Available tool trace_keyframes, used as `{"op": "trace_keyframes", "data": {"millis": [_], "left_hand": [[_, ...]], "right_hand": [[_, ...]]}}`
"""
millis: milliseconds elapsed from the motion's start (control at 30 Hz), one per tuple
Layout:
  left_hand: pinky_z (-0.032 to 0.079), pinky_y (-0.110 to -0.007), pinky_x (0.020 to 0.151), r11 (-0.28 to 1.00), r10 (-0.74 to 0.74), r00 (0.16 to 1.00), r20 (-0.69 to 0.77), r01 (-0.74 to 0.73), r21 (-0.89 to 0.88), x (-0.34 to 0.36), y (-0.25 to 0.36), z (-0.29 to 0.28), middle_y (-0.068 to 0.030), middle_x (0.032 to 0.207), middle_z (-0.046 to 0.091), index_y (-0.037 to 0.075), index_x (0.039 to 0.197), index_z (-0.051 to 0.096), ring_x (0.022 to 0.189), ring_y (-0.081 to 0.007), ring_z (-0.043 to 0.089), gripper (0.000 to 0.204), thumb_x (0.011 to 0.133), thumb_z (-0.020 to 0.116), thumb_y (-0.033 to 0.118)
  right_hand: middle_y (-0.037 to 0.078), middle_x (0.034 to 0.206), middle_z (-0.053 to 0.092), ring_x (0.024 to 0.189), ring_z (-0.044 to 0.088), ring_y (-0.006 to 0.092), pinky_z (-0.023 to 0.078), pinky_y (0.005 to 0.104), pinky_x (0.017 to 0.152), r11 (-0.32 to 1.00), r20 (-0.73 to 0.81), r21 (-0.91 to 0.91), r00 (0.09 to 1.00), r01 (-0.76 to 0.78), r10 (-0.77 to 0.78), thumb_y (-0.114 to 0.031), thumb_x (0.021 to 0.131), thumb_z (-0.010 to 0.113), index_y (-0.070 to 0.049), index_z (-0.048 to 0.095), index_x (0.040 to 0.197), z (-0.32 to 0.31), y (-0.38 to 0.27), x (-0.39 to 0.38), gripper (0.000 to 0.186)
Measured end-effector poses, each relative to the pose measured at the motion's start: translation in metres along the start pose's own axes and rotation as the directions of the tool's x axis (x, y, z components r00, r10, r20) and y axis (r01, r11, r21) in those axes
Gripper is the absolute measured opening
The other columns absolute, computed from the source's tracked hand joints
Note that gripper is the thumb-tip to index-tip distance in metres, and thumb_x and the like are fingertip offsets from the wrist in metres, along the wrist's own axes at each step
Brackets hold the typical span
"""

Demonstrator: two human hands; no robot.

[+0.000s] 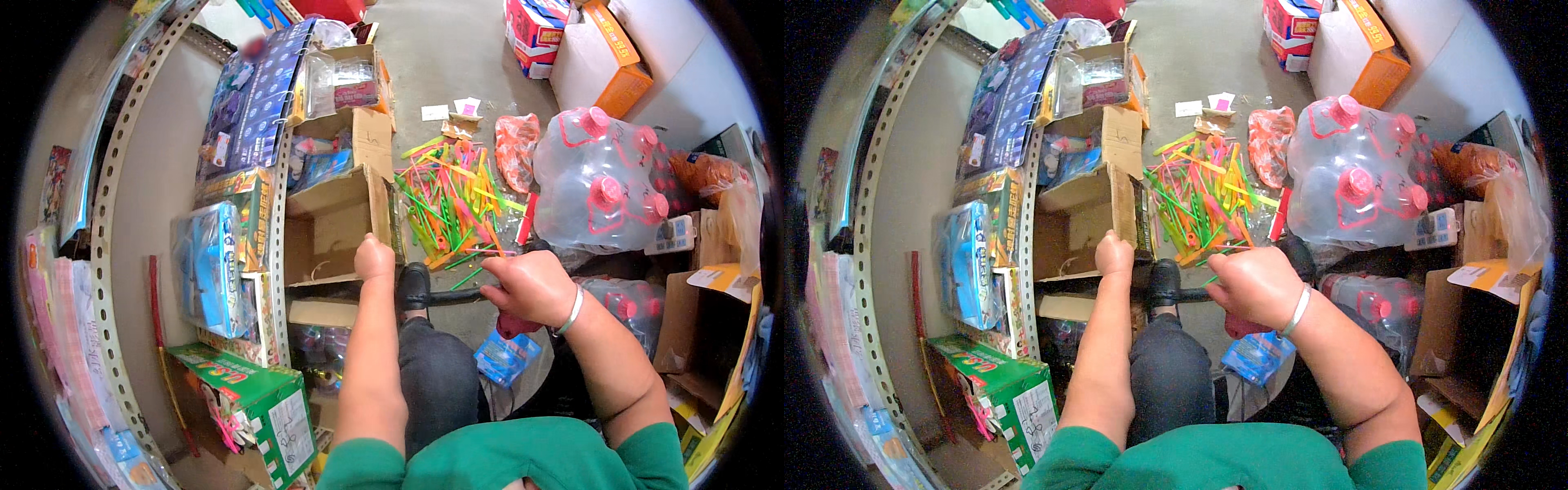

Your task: The person is sitting on the floor in a cluttered storage area, picking up colorful plastic sticks and wiping them with a cloth. They place the cleaned sticks into a cardboard box.

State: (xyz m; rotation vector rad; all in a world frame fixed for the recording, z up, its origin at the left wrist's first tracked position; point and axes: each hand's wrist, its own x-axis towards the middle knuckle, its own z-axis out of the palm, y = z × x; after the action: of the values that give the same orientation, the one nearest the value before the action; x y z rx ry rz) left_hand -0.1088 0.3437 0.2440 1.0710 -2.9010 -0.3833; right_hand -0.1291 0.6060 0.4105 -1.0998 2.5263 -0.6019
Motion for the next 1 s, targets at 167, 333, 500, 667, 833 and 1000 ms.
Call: {"op": "trace_keyframes", "data": {"millis": [167, 333, 500, 667, 833, 1000], "left_hand": [[0.047, -0.045, 0.065, 0.996, -0.089, 0.996, 0.019, 0.089, -0.008, -0.006, -0.024, 0.028, -0.0232, 0.075, 0.059, 0.000, 0.077, 0.056, 0.074, -0.0385, 0.058, 0.013, 0.070, 0.048, 0.008], [0.047, -0.045, 0.067, 0.978, -0.190, 0.978, 0.086, 0.181, 0.102, -0.032, -0.036, 0.018, -0.0225, 0.076, 0.059, 0.000, 0.080, 0.057, 0.075, -0.0385, 0.058, 0.015, 0.071, 0.047, 0.008], [0.046, -0.046, 0.066, 0.989, -0.081, 0.993, 0.080, 0.070, 0.130, -0.022, -0.064, 0.032, -0.0216, 0.078, 0.059, 0.001, 0.082, 0.055, 0.075, -0.0376, 0.058, 0.016, 0.072, 0.052, 0.013], [0.045, -0.046, 0.069, 0.996, -0.034, 0.995, 0.093, 0.026, 0.084, -0.006, -0.052, 0.036, -0.0236, 0.081, 0.058, 0.000, 0.082, 0.053, 0.079, -0.0403, 0.055, 0.018, 0.071, 0.053, 0.015], [0.045, -0.042, 0.075, 0.969, -0.173, 0.936, 0.305, 0.106, 0.225, -0.011, -0.052, 0.029, -0.0214, 0.092, 0.058, 0.001, 0.094, 0.052, 0.088, -0.0330, 0.056, 0.026, 0.078, 0.051, 0.021], [0.045, -0.040, 0.074, 0.927, 0.311, 0.947, -0.077, -0.284, 0.247, -0.003, -0.023, -0.011, -0.0140, 0.100, 0.054, 0.004, 0.105, 0.046, 0.092, -0.0290, 0.052, 0.040, 0.075, 0.058, 0.028]], "right_hand": [[0.012, 0.054, 0.054, 0.054, 0.056, 0.0317, 0.046, 0.0413, 0.050, 0.999, -0.041, 0.002, 0.998, 0.038, -0.038, -0.026, 0.070, 0.059, -0.006, 0.051, 0.070, -0.003, -0.001, -0.005, 0.022], [0.012, 0.053, 0.053, 0.052, 0.056, 0.0312, 0.045, 0.0399, 0.047, 0.998, -0.038, 0.016, 0.998, 0.055, -0.054, -0.026, 0.071, 0.058, -0.005, 0.050, 0.069, -0.003, 0.007, -0.016, 0.023], [0.012, 0.053, 0.053, 0.050, 0.055, 0.0308, 0.045, 0.0401, 0.046, 0.991, -0.054, 0.051, 0.992, 0.121, -0.118, -0.024, 0.072, 0.057, -0.005, 0.049, 0.068, -0.011, 0.000, -0.022, 0.021], [0.012, 0.053, 0.054, 0.049, 0.055, 0.0306, 0.045, 0.0400, 0.045, 0.992, -0.040, 0.069, 0.994, 0.107, -0.104, -0.024, 0.072, 0.057, -0.005, 0.049, 0.068, -0.014, -0.001, -0.027, 0.021], [0.009, 0.054, 0.054, 0.049, 0.056, 0.0272, 0.044, 0.0373, 0.043, 0.997, -0.043, 0.001, 0.997, 0.072, -0.072, -0.024, 0.072, 0.057, -0.006, 0.049, 0.069, -0.027, -0.002, -0.036, 0.020], [0.002, 0.052, 0.049, 0.046, 0.055, 0.0185, 0.040, 0.0311, 0.038, 0.983, -0.190, -0.179, 0.978, 0.049, -0.083, -0.023, 0.070, 0.059, -0.006, 0.051, 0.077, -0.033, -0.009, -0.057, 0.020]]}}
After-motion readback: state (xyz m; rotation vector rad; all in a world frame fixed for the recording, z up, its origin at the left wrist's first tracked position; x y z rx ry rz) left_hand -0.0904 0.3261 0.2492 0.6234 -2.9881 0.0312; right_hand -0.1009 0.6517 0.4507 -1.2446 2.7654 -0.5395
